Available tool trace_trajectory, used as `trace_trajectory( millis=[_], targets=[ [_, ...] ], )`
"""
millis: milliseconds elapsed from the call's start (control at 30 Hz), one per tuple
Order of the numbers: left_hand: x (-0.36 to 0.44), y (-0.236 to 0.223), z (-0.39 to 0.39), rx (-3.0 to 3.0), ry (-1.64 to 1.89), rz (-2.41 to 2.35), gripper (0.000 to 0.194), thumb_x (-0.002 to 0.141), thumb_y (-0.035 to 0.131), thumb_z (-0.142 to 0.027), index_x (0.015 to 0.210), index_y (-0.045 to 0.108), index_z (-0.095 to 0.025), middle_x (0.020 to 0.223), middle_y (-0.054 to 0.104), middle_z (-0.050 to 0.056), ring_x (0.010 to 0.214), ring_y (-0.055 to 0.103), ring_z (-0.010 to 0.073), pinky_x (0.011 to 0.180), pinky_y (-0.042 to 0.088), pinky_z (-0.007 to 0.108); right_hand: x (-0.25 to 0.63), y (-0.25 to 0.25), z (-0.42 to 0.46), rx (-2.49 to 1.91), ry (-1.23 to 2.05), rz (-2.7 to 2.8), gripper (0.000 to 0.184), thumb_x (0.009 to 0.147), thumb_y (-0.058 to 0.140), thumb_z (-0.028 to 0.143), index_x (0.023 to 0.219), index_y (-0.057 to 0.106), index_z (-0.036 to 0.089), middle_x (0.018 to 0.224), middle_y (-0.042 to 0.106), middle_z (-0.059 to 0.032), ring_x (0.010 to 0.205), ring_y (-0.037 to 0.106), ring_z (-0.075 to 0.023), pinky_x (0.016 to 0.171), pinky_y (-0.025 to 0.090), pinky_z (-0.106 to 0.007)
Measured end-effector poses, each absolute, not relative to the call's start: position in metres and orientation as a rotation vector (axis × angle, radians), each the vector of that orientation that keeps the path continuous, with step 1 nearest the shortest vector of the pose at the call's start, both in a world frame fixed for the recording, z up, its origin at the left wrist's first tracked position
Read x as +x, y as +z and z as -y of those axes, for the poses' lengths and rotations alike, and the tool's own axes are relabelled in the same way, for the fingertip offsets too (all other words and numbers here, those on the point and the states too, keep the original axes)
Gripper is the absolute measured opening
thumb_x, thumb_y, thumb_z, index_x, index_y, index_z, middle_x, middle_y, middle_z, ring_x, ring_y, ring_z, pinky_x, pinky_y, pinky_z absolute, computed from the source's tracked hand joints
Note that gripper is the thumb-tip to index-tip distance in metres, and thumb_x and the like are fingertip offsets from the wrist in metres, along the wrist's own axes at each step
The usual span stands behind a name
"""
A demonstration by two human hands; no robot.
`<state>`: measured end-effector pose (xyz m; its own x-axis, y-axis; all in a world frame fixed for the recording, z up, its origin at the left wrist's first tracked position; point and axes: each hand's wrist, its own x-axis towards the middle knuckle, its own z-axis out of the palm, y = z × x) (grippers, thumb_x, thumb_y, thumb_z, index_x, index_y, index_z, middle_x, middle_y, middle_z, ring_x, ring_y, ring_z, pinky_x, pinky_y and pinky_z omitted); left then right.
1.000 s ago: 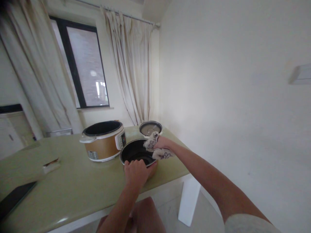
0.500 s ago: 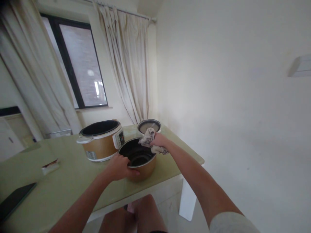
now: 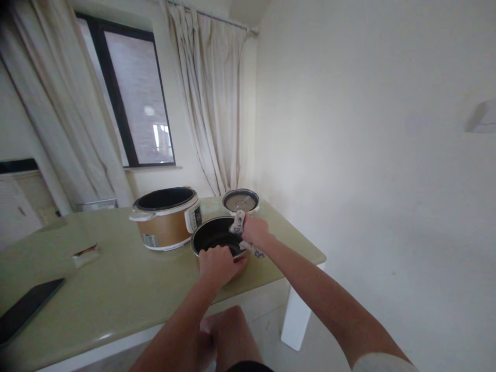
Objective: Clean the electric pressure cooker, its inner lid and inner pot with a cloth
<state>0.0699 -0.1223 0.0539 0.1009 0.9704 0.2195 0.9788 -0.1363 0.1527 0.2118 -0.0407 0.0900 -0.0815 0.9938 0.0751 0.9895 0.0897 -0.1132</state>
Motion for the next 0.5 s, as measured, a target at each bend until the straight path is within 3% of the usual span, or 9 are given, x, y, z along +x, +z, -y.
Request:
trace_trajectory(
  millis=[200, 367, 500],
  targets=[
    [0.074, 0.041, 0.116, -2.322, -0.520, 1.921, 0.053, 0.096, 0.053, -0.058, 0.092, 0.083, -0.014, 0.092, 0.078, 0.020, 0.087, 0.075, 0.0327, 0.083, 0.047, 0.044, 0.199, 0.091, 0.047, -2.047, -0.127, 2.268, 0.054, 0.080, 0.069, 0.028, 0.132, 0.059, 0.016, 0.112, 0.075, -0.0211, 0.106, 0.073, -0.0396, 0.083, 0.056, -0.044],
    [0.065, 0.034, 0.112, -2.407, -0.443, 1.768, 0.053, 0.100, 0.050, -0.056, 0.093, 0.082, -0.015, 0.091, 0.077, 0.020, 0.089, 0.075, 0.0324, 0.077, 0.049, 0.040, 0.202, 0.094, 0.033, -2.036, -0.074, 2.260, 0.065, 0.075, 0.076, 0.034, 0.135, 0.057, 0.018, 0.116, 0.074, -0.0207, 0.107, 0.072, -0.0392, 0.083, 0.055, -0.043],
    [0.047, 0.033, 0.108, -2.484, -0.393, 1.668, 0.056, 0.100, 0.048, -0.059, 0.093, 0.082, -0.016, 0.091, 0.078, 0.019, 0.090, 0.075, 0.0323, 0.076, 0.049, 0.039, 0.208, 0.092, 0.022, -2.015, -0.005, 2.266, 0.075, 0.077, 0.075, 0.042, 0.143, 0.050, 0.016, 0.120, 0.072, -0.0235, 0.110, 0.070, -0.0432, 0.086, 0.055, -0.050]
  ],
)
